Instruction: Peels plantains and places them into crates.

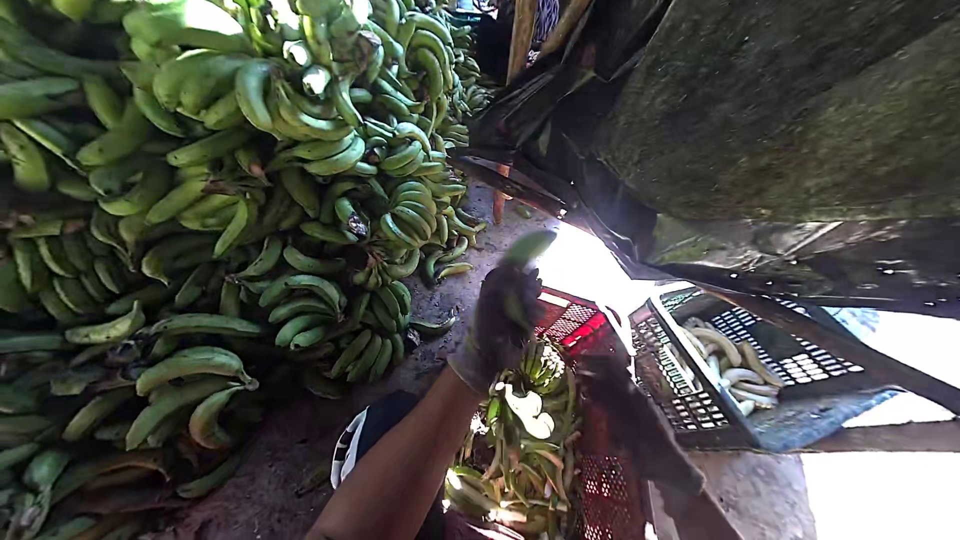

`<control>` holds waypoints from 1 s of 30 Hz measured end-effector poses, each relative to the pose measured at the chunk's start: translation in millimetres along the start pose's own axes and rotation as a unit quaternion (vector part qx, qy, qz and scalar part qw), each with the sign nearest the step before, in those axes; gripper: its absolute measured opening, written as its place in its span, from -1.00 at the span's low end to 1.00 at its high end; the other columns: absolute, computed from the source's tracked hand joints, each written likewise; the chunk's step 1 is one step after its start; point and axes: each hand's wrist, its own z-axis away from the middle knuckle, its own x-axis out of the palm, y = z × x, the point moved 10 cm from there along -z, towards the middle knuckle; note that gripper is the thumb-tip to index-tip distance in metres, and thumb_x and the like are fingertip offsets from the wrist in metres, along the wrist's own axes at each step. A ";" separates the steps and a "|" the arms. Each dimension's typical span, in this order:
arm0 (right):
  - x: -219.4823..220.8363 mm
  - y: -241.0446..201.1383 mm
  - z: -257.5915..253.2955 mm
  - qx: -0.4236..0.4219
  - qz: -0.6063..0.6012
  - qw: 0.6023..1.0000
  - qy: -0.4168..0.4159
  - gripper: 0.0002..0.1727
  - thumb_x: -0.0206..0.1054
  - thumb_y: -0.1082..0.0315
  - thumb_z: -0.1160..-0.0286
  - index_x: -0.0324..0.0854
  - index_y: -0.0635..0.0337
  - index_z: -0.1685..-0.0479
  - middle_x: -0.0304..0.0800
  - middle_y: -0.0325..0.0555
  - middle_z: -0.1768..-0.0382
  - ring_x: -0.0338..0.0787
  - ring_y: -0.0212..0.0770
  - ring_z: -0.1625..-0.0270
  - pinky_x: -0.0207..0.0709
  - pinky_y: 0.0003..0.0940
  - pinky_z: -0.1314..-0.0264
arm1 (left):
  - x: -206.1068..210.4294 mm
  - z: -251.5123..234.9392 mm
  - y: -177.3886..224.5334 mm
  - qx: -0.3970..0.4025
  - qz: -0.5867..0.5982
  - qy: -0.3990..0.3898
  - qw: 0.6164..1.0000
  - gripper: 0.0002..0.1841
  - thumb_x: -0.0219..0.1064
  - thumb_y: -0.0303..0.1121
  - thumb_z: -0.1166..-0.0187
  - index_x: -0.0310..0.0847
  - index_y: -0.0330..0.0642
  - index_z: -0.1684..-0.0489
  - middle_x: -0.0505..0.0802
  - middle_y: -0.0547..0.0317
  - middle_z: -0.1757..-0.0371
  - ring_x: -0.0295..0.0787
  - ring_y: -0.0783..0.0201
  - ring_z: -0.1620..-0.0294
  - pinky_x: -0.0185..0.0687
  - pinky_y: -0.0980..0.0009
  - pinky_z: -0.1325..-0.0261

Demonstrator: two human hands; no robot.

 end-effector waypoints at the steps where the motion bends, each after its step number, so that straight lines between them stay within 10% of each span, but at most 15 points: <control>1: -5.4 -14.8 -2.2 -0.028 -0.068 0.997 0.004 -0.38 0.28 0.11 -0.64 0.36 0.24 -0.61 0.71 0.04 -0.39 0.79 -0.07 -0.31 0.74 -0.14 -0.30 | 1.7 8.3 -24.4 -0.063 -0.005 -0.011 0.998 -0.67 0.03 -0.09 -0.81 0.61 -0.11 0.00 0.72 0.20 0.43 0.68 0.38 0.50 0.70 0.48 0.38; 3: -12.4 -40.7 -7.5 -0.079 -0.143 0.987 -0.010 -0.25 0.25 -0.09 -0.67 0.24 0.13 -0.73 0.66 0.12 -0.44 0.79 0.11 -0.33 0.74 0.06 -0.30 | 8.1 29.4 -72.8 -0.173 -0.080 -0.027 0.981 -0.65 0.05 -0.11 -0.82 0.60 -0.17 -0.16 0.78 0.11 0.32 0.73 0.30 0.41 0.73 0.40 0.34; 7: -28.4 -64.1 -10.3 -0.139 -0.027 0.987 0.075 -0.62 0.24 0.17 -0.70 0.62 0.27 -0.26 0.87 -0.01 -0.02 0.86 -0.18 0.10 0.79 -0.29 0.19 | 8.6 48.4 -106.8 -0.194 -0.384 -0.080 0.899 -0.49 0.32 -0.06 -0.64 0.50 -0.09 -0.49 0.83 0.13 -0.08 0.79 0.29 -0.01 0.73 0.22 -0.14; 11: -5.2 -69.9 -5.8 -0.148 0.143 0.976 0.068 -0.66 0.25 0.29 -0.67 0.66 0.29 -0.27 0.85 -0.09 -0.16 0.82 -0.25 -0.19 0.73 -0.28 -0.28 | -0.1 39.7 -99.0 -0.156 -0.679 -0.087 0.712 -0.48 0.40 -0.01 -0.51 0.55 0.01 -0.41 0.84 0.06 -0.09 0.80 0.11 -0.12 0.68 -0.05 -0.22; 15: -14.1 -59.5 1.4 -0.030 0.222 0.970 0.094 -0.27 0.38 -0.02 -0.55 0.33 -0.03 -0.71 0.84 -0.10 -0.04 0.88 -0.23 0.24 0.84 -0.16 0.24 | -11.2 25.4 -57.7 -0.111 -0.600 0.051 0.790 -0.57 0.43 -0.13 -0.53 0.62 -0.15 -0.28 0.85 0.07 0.09 0.81 0.21 0.09 0.75 0.10 -0.06; 19: -8.1 -44.8 5.9 -0.016 0.280 0.958 0.057 -0.51 0.30 0.00 -0.65 0.57 -0.08 -0.51 0.87 -0.21 0.04 0.85 -0.33 0.20 0.79 -0.23 0.11 | -31.4 16.0 -24.4 -0.005 -0.481 0.154 0.863 -0.45 0.50 -0.10 -0.48 0.51 0.00 -0.44 0.84 0.15 0.07 0.80 0.26 0.16 0.77 0.19 0.11; 24: -2.0 -71.0 20.6 -0.138 0.234 0.957 0.102 -0.56 0.29 0.07 -0.65 0.60 0.06 -0.40 0.82 -0.28 0.30 0.79 -0.42 0.37 0.77 -0.36 0.28 | -11.7 22.3 -16.7 0.076 -0.531 0.141 0.832 -0.47 0.51 -0.12 -0.46 0.49 0.01 -0.40 0.82 0.26 0.05 0.78 0.40 0.16 0.75 0.34 0.15; 30: 5.1 18.6 10.5 0.185 0.346 0.915 -0.099 -0.41 -0.02 -0.26 -0.77 0.49 -0.14 -0.55 0.81 0.05 -0.03 0.82 0.02 0.05 0.66 0.15 -0.05 | 10.4 25.3 -24.5 0.036 -0.343 0.001 0.939 -0.47 0.45 -0.21 -0.56 0.43 0.05 -0.52 0.80 0.15 -0.20 0.78 0.22 -0.15 0.78 0.26 -0.10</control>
